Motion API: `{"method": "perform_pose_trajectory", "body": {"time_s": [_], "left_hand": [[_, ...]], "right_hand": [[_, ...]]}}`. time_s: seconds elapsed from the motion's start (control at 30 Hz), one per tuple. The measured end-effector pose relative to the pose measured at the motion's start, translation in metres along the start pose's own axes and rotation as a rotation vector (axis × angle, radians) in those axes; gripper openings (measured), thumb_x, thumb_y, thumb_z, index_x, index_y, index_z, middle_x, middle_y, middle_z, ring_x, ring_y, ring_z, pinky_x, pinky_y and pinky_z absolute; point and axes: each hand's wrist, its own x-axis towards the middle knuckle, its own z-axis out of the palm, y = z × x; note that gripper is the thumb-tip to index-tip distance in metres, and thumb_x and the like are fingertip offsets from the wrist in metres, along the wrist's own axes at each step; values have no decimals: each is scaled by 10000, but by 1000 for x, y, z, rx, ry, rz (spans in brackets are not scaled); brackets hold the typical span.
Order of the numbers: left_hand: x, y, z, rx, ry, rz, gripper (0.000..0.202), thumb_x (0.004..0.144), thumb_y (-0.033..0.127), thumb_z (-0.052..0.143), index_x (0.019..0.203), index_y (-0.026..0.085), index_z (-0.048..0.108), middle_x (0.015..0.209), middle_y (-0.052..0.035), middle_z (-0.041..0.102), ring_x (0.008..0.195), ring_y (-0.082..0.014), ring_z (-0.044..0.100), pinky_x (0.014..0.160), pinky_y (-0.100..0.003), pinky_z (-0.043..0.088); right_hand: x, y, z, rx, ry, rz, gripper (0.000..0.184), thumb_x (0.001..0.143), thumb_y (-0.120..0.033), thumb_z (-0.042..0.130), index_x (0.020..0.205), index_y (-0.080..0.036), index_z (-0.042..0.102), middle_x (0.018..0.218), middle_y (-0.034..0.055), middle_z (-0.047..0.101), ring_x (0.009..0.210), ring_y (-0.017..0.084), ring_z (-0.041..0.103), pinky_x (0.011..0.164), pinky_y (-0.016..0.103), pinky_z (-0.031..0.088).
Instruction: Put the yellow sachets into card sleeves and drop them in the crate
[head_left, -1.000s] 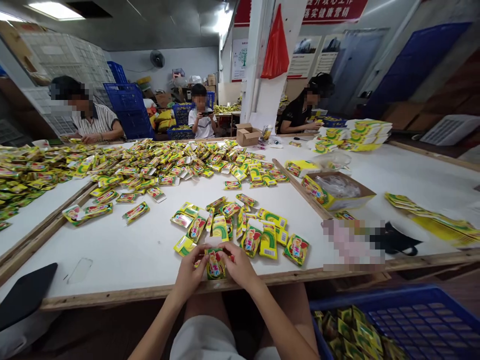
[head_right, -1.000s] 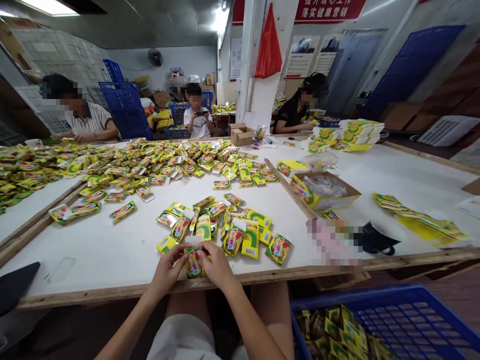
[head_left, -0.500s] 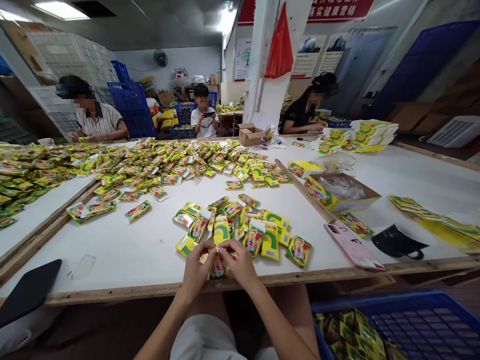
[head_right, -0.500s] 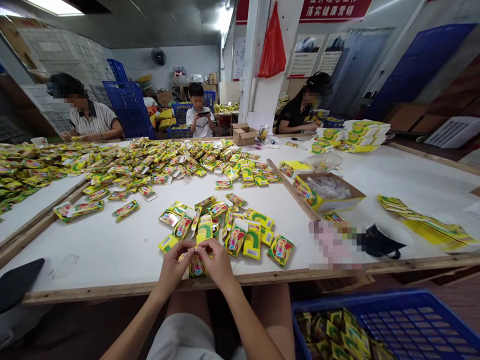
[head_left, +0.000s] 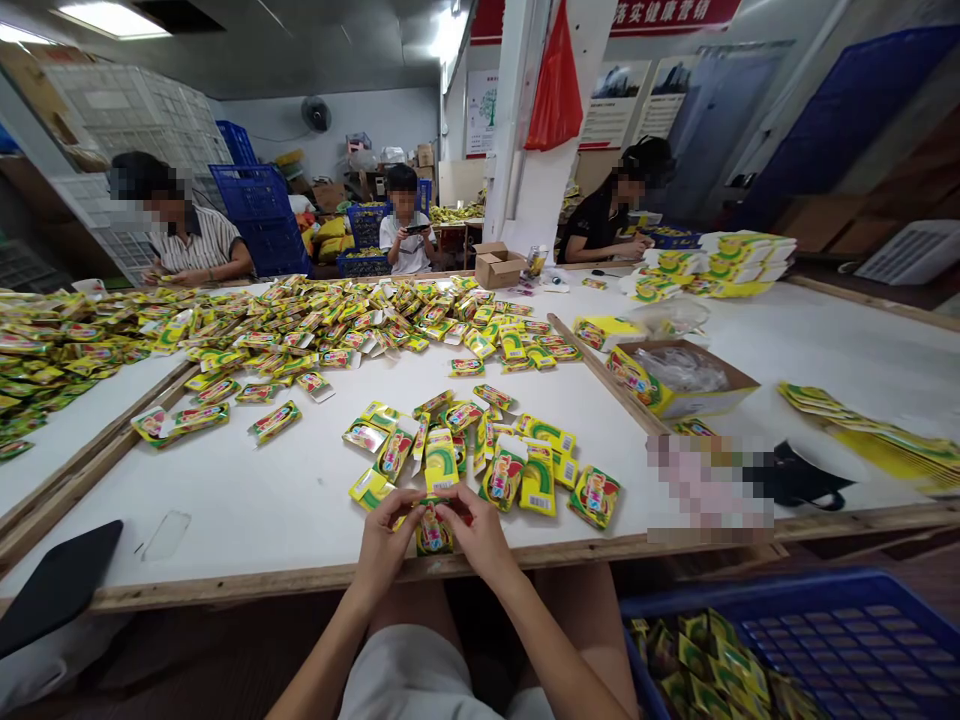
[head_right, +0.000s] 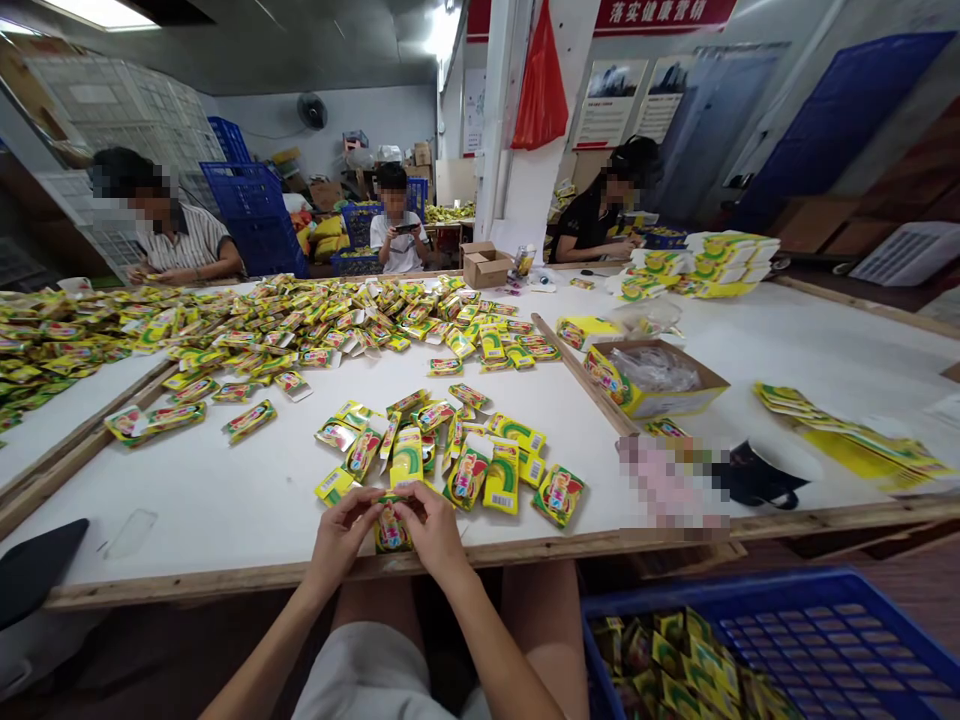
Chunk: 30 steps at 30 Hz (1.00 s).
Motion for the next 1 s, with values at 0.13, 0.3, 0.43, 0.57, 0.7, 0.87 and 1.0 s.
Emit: {"method": "perform_pose_trajectory", "body": {"time_s": [0.13, 0.3, 0.43, 0.57, 0.7, 0.87, 1.0], "left_hand": [[-4, 5, 0, 68, -61, 69, 180, 824, 312, 613, 926, 196, 704, 964, -78, 688, 952, -227, 630, 849, -354, 512], [-2, 11, 4, 211, -83, 101, 296, 875, 329, 529, 1143, 220, 591, 1142, -96, 634, 989, -219, 620, 849, -358, 502], [10, 5, 12, 440, -59, -35, 374, 849, 427, 534, 1143, 195, 532, 988, -88, 647, 759, -210, 638, 690, -346, 503], [27, 1, 31, 536, 14, -125, 499, 817, 441, 567, 1217, 181, 420, 993, -105, 647, 861, -263, 651, 727, -362, 476], [34, 0, 41, 401, 52, -180, 542, 743, 379, 663, 1176, 187, 401, 941, -92, 652, 796, -252, 650, 671, -333, 461], [20, 3, 26, -47, 32, -151, 450, 732, 357, 697, 1063, 202, 433, 756, -10, 641, 643, -169, 609, 598, -267, 451], [4, 4, 13, -250, 18, -186, 425, 732, 385, 706, 1036, 199, 476, 783, -23, 656, 691, -163, 628, 594, -248, 468]], "right_hand": [[-10, -1, 1, 5, 65, -52, 155, 855, -248, 554, 925, -219, 690, 963, 53, 710, 901, 212, 661, 785, 319, 529], [-47, -25, -74, -269, 380, -64, 210, 872, -349, 519, 947, -227, 674, 941, 55, 701, 855, 211, 649, 777, 312, 522], [-92, -39, -177, -702, 524, 84, 293, 812, -459, 513, 859, -229, 688, 907, 66, 690, 844, 246, 642, 783, 357, 507], [-115, -32, -205, -790, 524, 182, 339, 765, -507, 509, 797, -221, 689, 870, 85, 703, 813, 268, 658, 768, 387, 527], [-102, -19, -147, -493, 449, 263, 346, 776, -522, 539, 851, -219, 689, 851, 68, 728, 767, 246, 682, 721, 331, 551], [-57, -7, -62, -66, 325, 226, 363, 804, -542, 561, 899, -205, 657, 877, 93, 723, 774, 257, 682, 689, 348, 561], [-19, 3, -18, 214, 221, 169, 418, 821, -537, 552, 1072, -206, 602, 1072, 124, 688, 955, 273, 665, 777, 387, 565]]}}
